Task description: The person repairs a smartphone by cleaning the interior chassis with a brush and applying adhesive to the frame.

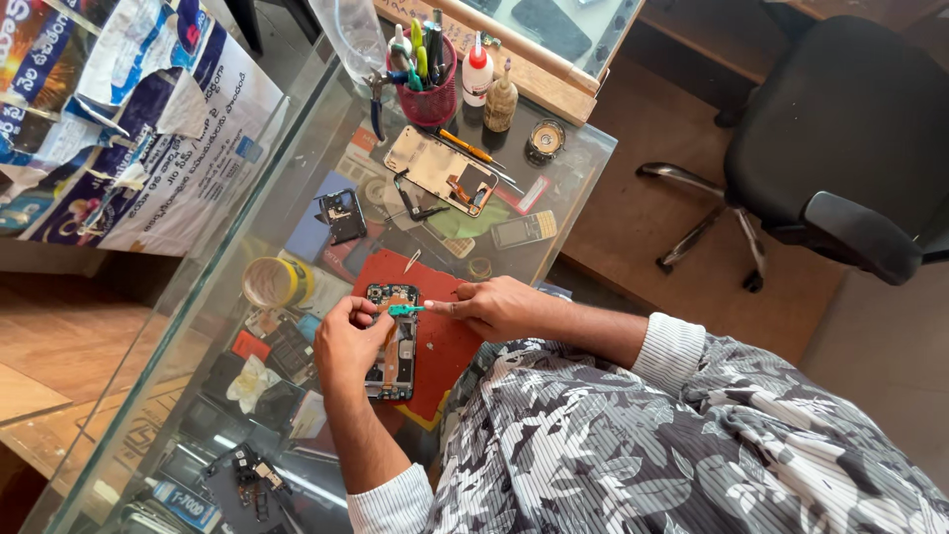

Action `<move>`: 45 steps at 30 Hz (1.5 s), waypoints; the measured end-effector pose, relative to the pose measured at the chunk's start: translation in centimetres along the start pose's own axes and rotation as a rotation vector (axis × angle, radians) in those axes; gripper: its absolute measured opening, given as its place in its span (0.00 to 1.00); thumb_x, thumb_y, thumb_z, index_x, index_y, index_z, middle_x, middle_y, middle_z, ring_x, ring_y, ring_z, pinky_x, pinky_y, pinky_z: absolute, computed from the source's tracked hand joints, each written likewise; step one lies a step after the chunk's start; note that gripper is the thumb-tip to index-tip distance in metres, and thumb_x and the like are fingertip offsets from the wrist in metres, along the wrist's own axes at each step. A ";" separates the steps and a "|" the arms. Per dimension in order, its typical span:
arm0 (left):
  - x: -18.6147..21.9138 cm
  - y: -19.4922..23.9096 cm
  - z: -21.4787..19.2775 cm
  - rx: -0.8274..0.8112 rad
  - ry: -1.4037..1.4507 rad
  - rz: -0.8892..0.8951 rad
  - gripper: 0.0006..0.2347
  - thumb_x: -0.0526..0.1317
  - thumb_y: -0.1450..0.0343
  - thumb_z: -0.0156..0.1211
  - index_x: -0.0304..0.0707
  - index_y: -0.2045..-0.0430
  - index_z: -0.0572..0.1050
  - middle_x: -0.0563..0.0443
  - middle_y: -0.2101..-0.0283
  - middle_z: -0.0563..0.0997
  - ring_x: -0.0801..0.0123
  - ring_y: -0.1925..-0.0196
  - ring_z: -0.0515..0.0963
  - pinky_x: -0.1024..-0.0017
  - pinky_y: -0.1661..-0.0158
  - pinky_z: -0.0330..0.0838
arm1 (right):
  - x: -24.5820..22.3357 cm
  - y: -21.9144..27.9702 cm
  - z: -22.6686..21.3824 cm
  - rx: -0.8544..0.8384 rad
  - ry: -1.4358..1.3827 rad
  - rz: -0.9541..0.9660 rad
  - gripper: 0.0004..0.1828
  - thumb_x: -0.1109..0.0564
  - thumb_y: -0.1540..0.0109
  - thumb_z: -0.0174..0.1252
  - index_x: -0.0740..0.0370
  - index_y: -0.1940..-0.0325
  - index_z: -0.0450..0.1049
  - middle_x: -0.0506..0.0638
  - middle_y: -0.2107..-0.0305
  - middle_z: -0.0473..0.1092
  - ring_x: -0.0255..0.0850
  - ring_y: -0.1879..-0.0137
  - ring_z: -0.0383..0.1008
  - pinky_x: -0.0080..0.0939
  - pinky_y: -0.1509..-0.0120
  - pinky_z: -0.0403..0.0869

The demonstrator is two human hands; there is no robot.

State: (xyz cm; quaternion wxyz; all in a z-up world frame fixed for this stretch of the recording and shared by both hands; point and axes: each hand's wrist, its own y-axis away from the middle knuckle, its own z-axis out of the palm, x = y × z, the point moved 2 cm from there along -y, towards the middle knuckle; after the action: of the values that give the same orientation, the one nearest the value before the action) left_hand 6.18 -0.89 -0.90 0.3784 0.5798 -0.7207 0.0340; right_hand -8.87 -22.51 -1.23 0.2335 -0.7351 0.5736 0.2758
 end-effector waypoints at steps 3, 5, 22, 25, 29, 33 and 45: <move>0.1 -0.1 0.1 -0.014 0.014 -0.005 0.13 0.44 0.42 0.74 0.40 0.71 0.80 0.55 0.75 0.81 0.65 0.71 0.81 0.66 0.66 0.75 | -0.2 0.1 0.0 0.017 -0.016 0.004 0.38 0.63 0.40 0.56 0.43 0.25 0.64 0.54 0.70 0.71 0.52 0.71 0.74 0.52 0.69 0.72; 0.3 -0.1 -0.1 -0.019 0.013 -0.010 0.13 0.44 0.43 0.74 0.40 0.71 0.80 0.55 0.75 0.81 0.66 0.71 0.82 0.65 0.66 0.75 | -0.1 0.0 -0.3 0.031 -0.019 -0.004 0.38 0.64 0.40 0.55 0.43 0.25 0.64 0.53 0.70 0.71 0.52 0.71 0.74 0.52 0.69 0.72; 1.1 0.8 -0.3 0.022 -0.042 0.031 0.11 0.43 0.40 0.72 0.42 0.69 0.79 0.55 0.73 0.79 0.62 0.69 0.80 0.62 0.66 0.73 | -0.2 -0.3 -0.2 0.006 -0.005 0.002 0.37 0.64 0.41 0.55 0.47 0.27 0.66 0.53 0.68 0.72 0.52 0.69 0.75 0.52 0.68 0.73; 0.8 1.1 -0.3 0.069 0.001 0.136 0.10 0.43 0.39 0.71 0.41 0.71 0.79 0.55 0.73 0.78 0.60 0.69 0.79 0.61 0.65 0.73 | -0.3 -0.3 -0.3 0.001 -0.007 0.001 0.37 0.64 0.42 0.54 0.48 0.27 0.67 0.53 0.68 0.73 0.52 0.69 0.75 0.52 0.67 0.74; 0.8 2.0 0.2 0.232 -0.074 0.313 0.08 0.41 0.37 0.71 0.41 0.72 0.79 0.54 0.71 0.78 0.57 0.63 0.79 0.57 0.60 0.71 | -0.9 -0.5 -1.1 0.027 0.029 -0.006 0.38 0.63 0.43 0.56 0.48 0.27 0.68 0.54 0.69 0.72 0.54 0.68 0.75 0.52 0.66 0.74; 1.7 5.5 1.2 0.430 -0.184 0.510 0.13 0.37 0.34 0.69 0.42 0.56 0.81 0.49 0.54 0.78 0.53 0.49 0.76 0.54 0.49 0.69 | -2.1 -0.6 -1.8 0.067 0.040 0.006 0.36 0.63 0.44 0.58 0.50 0.29 0.69 0.58 0.61 0.75 0.57 0.66 0.76 0.53 0.63 0.77; 0.3 8.8 2.3 0.432 -0.094 0.529 0.22 0.45 0.30 0.71 0.36 0.43 0.75 0.44 0.41 0.72 0.49 0.38 0.70 0.51 0.38 0.62 | -2.8 -0.9 -2.1 0.002 -0.112 0.179 0.33 0.70 0.37 0.53 0.56 0.28 0.70 0.59 0.71 0.68 0.52 0.70 0.70 0.46 0.60 0.72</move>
State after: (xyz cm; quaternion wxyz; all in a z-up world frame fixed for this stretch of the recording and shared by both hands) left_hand -2.54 0.61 1.03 0.1914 0.4404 -0.8390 0.2560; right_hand -8.24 -21.67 2.19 0.2404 -0.6641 0.6233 0.3356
